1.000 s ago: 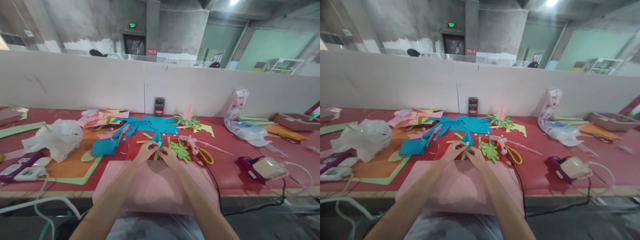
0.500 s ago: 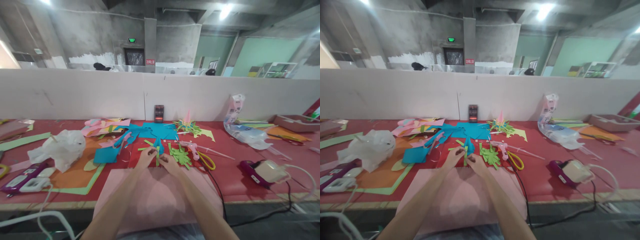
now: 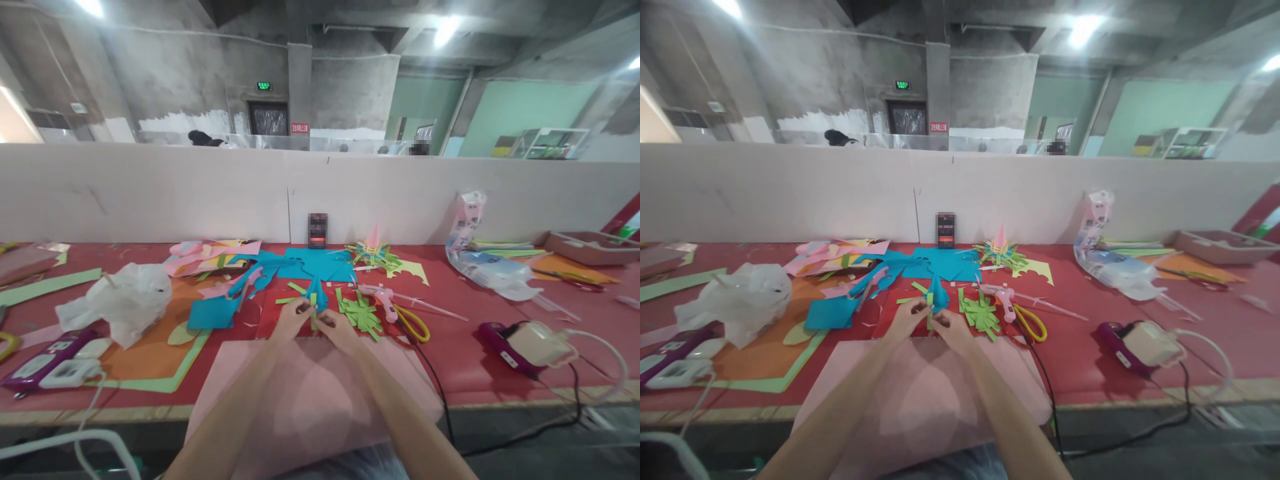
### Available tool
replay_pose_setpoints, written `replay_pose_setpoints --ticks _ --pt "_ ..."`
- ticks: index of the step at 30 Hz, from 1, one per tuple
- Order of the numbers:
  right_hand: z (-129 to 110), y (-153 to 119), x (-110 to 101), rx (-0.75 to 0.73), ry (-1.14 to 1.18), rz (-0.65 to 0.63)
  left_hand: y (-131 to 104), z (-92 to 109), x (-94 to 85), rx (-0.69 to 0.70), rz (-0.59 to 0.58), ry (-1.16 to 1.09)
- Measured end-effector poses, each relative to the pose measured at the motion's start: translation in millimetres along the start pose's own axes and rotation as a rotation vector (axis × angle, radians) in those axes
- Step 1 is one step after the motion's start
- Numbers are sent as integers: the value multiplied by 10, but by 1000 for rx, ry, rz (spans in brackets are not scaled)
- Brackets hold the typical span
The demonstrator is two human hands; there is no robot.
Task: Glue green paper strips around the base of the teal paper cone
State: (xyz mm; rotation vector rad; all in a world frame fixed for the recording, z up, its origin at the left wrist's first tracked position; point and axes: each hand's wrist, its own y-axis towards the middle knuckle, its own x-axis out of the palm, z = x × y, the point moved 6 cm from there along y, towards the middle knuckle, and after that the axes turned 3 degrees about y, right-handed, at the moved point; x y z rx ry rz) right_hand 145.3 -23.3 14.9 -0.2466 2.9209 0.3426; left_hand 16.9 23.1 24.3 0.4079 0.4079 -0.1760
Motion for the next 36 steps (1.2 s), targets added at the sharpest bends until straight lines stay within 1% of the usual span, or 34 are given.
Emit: replay_pose_setpoints --ticks 2,5,7,9,14,16,20,23,26,28,32,34,36 --pt "-6 -2 6 13 11 -9 3 -5 4 -7 -4 -11" --pt "-17 -2 -27 18 -5 30 1 0 54 6 -69 -37" --pt "-15 -3 -46 29 -15 48 -3 2 73 13 -92 -41" --pt "-18 -7 -49 31 -23 50 -3 -5 65 4 -80 -40" --pt "-54 -18 -15 -5 -43 4 9 -19 4 -27 -13 -50" --pt "-55 -16 -28 -18 -69 18 11 -15 -2 -27 -9 -59" --pt "-31 -7 -80 -37 -100 73 -3 1 62 0 -102 -62" --pt "-12 -13 -77 -17 -57 61 -11 -3 85 -11 -131 -46" --pt "-4 -35 -29 45 20 -3 -1 2 45 -34 -93 -49" --pt "-21 -50 0 66 44 -43 13 -2 -22 -60 -27 -57" --pt "-52 -60 20 71 47 -76 34 -63 -141 -155 82 -120" --pt "-49 -58 27 76 37 -89 37 -101 -167 -190 107 -163" --pt "-45 -55 29 64 0 -93 41 -126 -174 -196 117 -181"
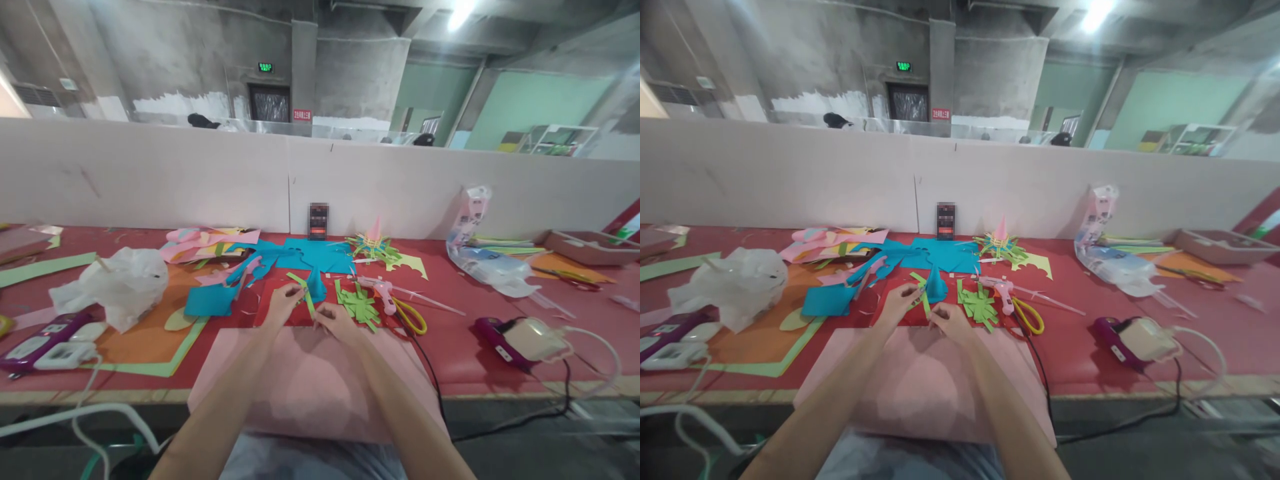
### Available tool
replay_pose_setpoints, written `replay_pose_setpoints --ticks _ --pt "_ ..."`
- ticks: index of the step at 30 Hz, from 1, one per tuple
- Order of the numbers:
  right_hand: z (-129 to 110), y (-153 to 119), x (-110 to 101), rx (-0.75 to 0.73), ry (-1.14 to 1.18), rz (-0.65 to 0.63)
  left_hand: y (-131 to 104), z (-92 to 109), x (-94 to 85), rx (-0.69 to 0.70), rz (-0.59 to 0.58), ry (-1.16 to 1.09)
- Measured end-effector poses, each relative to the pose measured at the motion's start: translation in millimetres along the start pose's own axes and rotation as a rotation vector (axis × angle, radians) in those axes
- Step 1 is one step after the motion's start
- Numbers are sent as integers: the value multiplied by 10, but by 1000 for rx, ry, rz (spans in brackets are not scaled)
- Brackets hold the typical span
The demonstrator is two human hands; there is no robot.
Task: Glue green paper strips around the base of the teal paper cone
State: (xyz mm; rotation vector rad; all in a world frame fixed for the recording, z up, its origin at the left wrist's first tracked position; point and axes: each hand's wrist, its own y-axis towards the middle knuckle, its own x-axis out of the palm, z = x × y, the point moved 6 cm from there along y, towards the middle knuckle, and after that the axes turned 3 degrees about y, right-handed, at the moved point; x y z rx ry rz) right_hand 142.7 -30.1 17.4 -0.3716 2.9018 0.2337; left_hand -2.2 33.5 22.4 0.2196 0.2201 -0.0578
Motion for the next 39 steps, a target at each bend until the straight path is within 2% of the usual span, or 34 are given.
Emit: replay_pose_setpoints --ticks 6,15,20,29,32,36,39 --pt "-50 -32 -125 -191 -181 203 31 -69 -10 18 13 17" --pt "-115 -69 -106 -447 -492 147 43 -93 -2 45 -7 58" --pt "-124 -76 -63 -465 -557 118 37 -78 30 61 -24 44" --pt "-160 -91 -63 -522 -571 165 28 -58 23 31 -2 3" --pt "-201 -98 -51 -561 -640 175 35 -74 28 17 -12 -17" --pt "-255 -121 9 -657 -773 164 33 -63 35 89 5 44" --pt "-247 -123 60 -686 -846 122 0 -13 79 171 -12 202"
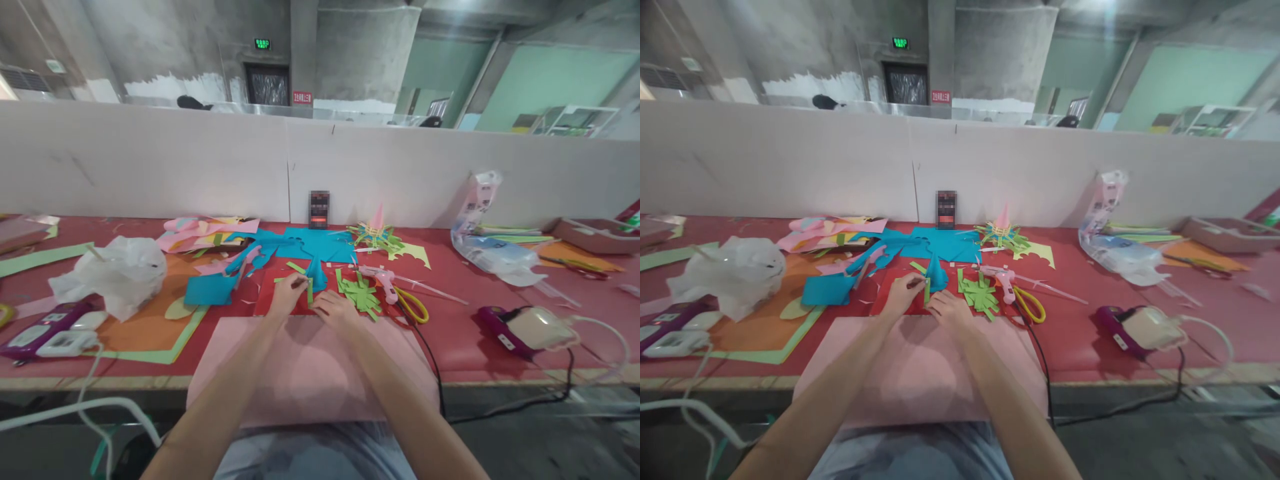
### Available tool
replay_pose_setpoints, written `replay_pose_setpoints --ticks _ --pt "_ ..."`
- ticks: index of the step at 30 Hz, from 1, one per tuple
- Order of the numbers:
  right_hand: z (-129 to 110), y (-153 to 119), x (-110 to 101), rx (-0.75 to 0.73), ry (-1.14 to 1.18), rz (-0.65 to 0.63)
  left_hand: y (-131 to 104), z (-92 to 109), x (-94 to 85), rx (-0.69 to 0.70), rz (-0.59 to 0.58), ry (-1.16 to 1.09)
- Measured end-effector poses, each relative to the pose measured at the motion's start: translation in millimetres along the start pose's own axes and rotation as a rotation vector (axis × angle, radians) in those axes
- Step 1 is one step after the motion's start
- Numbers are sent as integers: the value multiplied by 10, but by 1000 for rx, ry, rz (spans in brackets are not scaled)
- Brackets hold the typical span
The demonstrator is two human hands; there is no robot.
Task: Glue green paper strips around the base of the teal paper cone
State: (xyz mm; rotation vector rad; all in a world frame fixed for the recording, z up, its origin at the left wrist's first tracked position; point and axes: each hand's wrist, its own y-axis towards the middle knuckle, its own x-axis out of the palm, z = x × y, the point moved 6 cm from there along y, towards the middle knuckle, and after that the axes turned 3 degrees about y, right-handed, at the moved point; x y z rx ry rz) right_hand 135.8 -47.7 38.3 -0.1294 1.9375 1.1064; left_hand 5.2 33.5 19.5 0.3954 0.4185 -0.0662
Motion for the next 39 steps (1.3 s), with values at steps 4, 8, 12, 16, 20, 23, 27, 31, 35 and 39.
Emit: replay_pose_setpoints --ticks 4,8,12,16,20,23,27,31,35,39 --pt "15 -12 29 11 -16 -39 -22 98 60 101 -42 204" --pt "69 -26 -22 82 -15 -3 15 91 88 123 -48 258" --pt "87 -33 -35 122 -4 -14 46 20 106 89 -70 265" --pt "77 -37 26 126 14 -61 43 2 109 103 -76 288" --pt "71 -42 59 131 43 -69 47 -14 111 105 -74 289" --pt "75 -43 65 143 59 -68 51 -29 123 106 -77 300" --pt "83 -44 63 152 49 -65 47 -40 132 91 -77 330" --pt "87 -43 65 155 45 -76 47 -28 136 76 -81 345" --pt "98 -41 64 161 42 -72 52 -31 145 38 -83 331" --pt "122 -49 65 187 62 -66 58 -52 128 0 -40 278"
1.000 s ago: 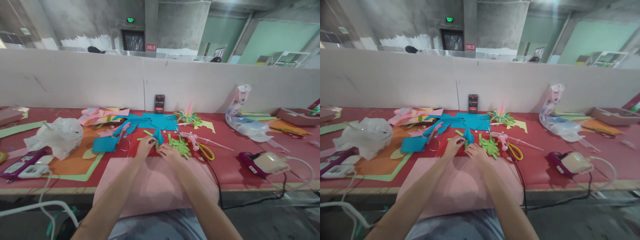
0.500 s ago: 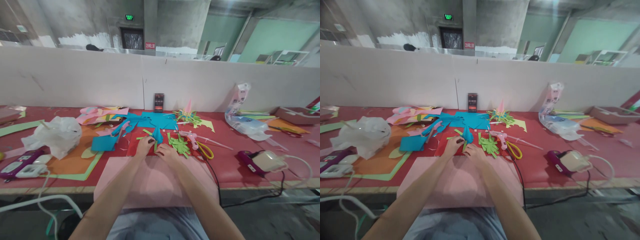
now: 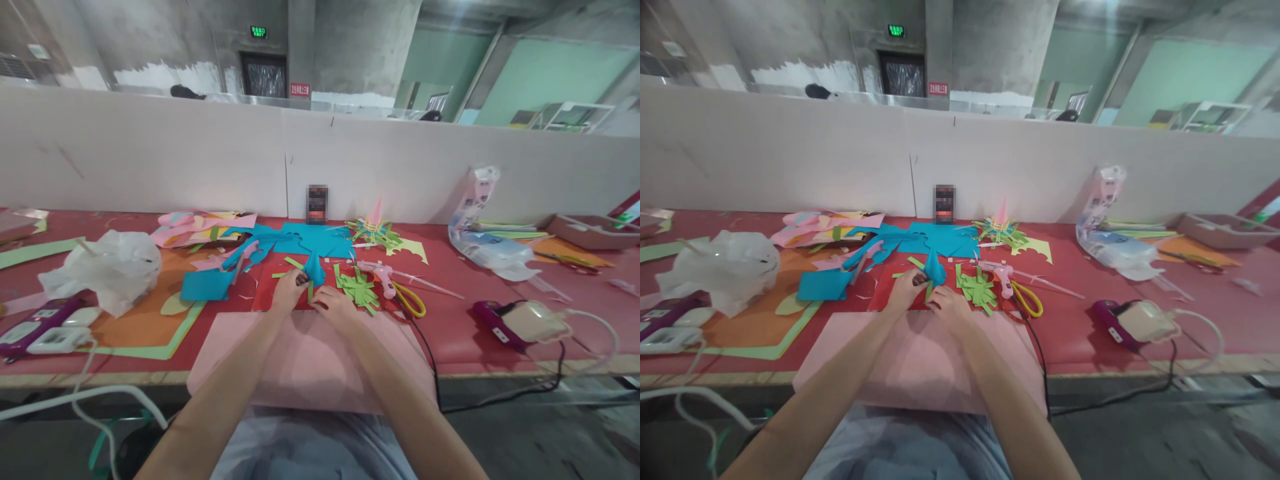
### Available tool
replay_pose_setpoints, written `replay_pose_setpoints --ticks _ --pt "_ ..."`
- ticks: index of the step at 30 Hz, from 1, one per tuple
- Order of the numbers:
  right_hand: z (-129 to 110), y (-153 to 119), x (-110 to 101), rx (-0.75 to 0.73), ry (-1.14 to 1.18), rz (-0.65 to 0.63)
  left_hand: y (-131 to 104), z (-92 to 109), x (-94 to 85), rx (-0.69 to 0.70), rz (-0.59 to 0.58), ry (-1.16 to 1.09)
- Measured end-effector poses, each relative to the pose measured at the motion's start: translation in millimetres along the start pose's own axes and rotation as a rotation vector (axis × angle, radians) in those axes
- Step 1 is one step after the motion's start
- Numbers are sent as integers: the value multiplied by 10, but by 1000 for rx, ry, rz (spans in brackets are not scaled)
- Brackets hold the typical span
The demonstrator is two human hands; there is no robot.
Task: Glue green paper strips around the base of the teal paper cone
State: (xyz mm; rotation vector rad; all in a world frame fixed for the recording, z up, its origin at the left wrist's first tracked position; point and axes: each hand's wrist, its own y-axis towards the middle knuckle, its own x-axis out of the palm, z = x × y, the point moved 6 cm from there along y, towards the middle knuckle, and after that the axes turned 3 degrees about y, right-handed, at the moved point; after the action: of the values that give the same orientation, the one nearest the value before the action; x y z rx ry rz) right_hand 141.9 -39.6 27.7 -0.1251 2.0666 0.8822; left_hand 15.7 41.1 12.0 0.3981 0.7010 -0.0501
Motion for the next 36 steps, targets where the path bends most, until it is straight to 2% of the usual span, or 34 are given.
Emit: replay_pose_setpoints --ticks 8,17,36 --pt "28 -14 -19 49 43 11 -21 52 -34 80 1 33" --pt "10 -8 -31 48 93 18 -38 59 30 76 -74 169" --pt "-12 -8 -41 41 111 -13 -52 82 28 74 -86 169"
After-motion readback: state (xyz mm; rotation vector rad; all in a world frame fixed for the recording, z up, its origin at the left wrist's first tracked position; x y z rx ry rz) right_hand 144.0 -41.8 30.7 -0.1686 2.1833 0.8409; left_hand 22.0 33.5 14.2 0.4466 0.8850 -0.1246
